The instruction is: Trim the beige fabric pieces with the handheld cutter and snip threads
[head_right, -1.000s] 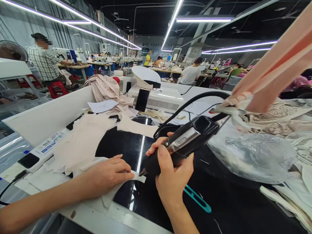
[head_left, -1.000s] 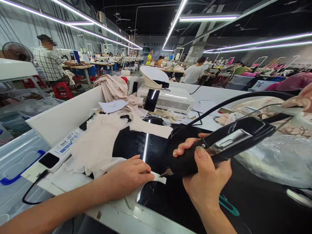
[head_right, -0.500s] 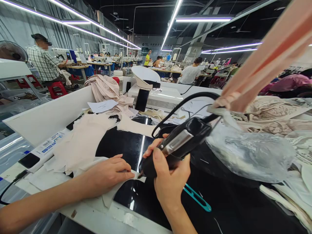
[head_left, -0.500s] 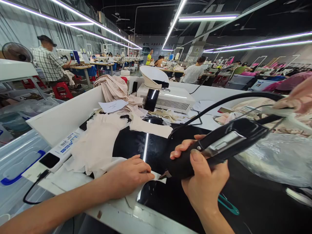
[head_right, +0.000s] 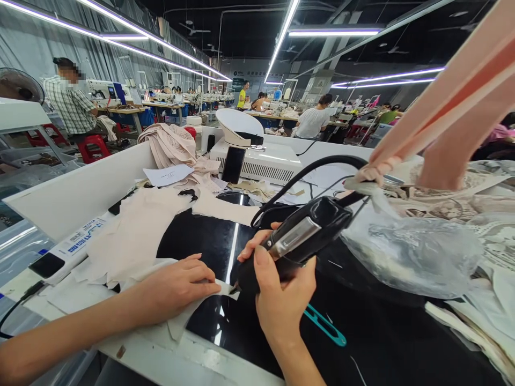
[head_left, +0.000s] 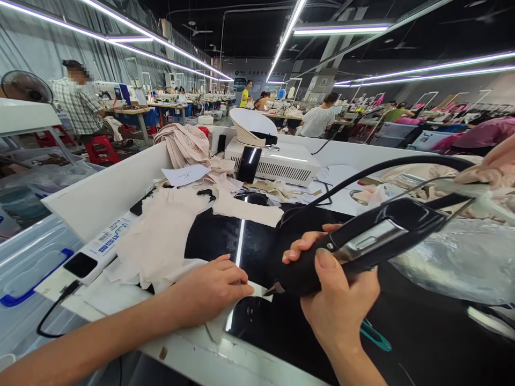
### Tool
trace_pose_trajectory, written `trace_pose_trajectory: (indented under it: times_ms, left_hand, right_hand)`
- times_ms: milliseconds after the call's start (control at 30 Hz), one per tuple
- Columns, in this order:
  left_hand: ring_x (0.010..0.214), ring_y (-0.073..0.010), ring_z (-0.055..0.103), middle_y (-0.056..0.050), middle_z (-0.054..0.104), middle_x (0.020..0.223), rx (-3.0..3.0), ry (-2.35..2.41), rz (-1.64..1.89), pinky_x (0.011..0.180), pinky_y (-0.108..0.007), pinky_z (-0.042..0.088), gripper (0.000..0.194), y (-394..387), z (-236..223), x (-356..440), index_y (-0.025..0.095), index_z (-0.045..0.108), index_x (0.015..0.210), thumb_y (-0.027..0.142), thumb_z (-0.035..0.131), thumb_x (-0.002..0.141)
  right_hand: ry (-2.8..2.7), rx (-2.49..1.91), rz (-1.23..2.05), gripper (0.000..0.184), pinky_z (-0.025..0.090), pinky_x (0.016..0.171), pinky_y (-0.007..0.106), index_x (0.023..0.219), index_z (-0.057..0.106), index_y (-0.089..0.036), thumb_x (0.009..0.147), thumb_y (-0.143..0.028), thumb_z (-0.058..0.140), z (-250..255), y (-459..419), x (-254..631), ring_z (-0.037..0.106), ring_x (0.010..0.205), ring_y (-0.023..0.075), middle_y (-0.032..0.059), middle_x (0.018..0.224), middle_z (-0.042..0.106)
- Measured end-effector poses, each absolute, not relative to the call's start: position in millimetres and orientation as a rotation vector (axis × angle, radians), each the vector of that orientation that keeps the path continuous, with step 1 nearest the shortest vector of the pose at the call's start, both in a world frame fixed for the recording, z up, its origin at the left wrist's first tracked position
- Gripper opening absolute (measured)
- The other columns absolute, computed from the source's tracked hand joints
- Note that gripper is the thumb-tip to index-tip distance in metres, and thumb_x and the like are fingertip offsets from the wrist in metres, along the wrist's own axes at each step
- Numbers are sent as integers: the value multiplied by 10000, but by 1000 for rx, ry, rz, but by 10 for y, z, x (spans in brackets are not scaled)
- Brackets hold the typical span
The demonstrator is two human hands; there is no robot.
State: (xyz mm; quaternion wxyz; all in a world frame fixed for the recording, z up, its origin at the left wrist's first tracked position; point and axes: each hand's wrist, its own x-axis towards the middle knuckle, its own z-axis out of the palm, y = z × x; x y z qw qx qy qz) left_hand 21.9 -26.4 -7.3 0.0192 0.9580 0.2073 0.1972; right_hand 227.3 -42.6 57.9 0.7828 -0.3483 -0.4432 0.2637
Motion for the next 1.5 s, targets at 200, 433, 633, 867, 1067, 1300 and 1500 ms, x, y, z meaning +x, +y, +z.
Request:
trace_pose_trajectory:
  times_ms: [200, 433, 633, 867, 1067, 1300, 1500]
  left_hand:
    - [1137, -216, 738, -84, 759, 1200, 2978, 635, 616, 1243, -493, 527, 366, -263, -72, 226, 183, 718, 1316, -17, 577, 1043]
    - [1125, -218, 742, -103, 754, 1217, 3033, 665, 700, 1185, -454, 581, 308, -311, -20, 229, 145, 675, 1347, 18, 559, 1091]
    - [1116, -250, 738, -163, 741, 1252, 3022, 868, 723, 938, -342, 671, 384, -459, -17, 222, 76, 607, 1368, -60, 525, 1018]
    - [1070, -258, 743, -142, 741, 1235, 2898, 1009, 492, 898, -350, 668, 326, -530, -45, 211, 149, 641, 1137, -93, 564, 932]
    - [1086, -247, 734, -117, 734, 1235, 2916, 993, 456, 904, -336, 641, 331, -520, -43, 196, 181, 608, 1138, -77, 523, 949]
    - [995, -240, 735, -96, 739, 1171, 2955, 1024, 434, 832, -327, 613, 303, -573, -50, 201, 182, 615, 1145, -54, 549, 967]
    - [846, -239, 719, -69, 743, 1011, 3103, 1048, 500, 752, -342, 606, 154, -639, -72, 304, 175, 657, 1165, 295, 726, 1096]
  right_hand:
    - [-954, -750, 572, 346, 579, 564, 317, 1077, 699, -275, 829, -377, 918, 575, -428, 2280, 633, 599, 170, -46, 759, 687]
    - [-960, -789, 565, 328, 621, 571, 315, 1061, 693, -268, 837, -365, 913, 585, -462, 2281, 672, 592, 160, -55, 761, 721]
    - [-952, -792, 552, 367, 616, 569, 323, 1074, 693, -271, 826, -386, 937, 587, -536, 2258, 672, 593, 163, -57, 763, 710]
    - [-919, -827, 534, 384, 620, 600, 336, 1084, 696, -269, 812, -370, 948, 589, -598, 2223, 689, 604, 169, -56, 765, 731]
    - [-934, -829, 508, 381, 626, 593, 348, 1092, 692, -266, 830, -382, 943, 586, -644, 2208, 694, 604, 178, -52, 774, 724]
    - [-916, -843, 502, 401, 623, 594, 330, 1104, 693, -269, 828, -399, 953, 569, -721, 2180, 702, 601, 170, -51, 773, 740]
    - [-910, -846, 511, 424, 632, 598, 308, 1111, 700, -268, 824, -424, 970, 564, -749, 2164, 712, 611, 162, -46, 786, 754]
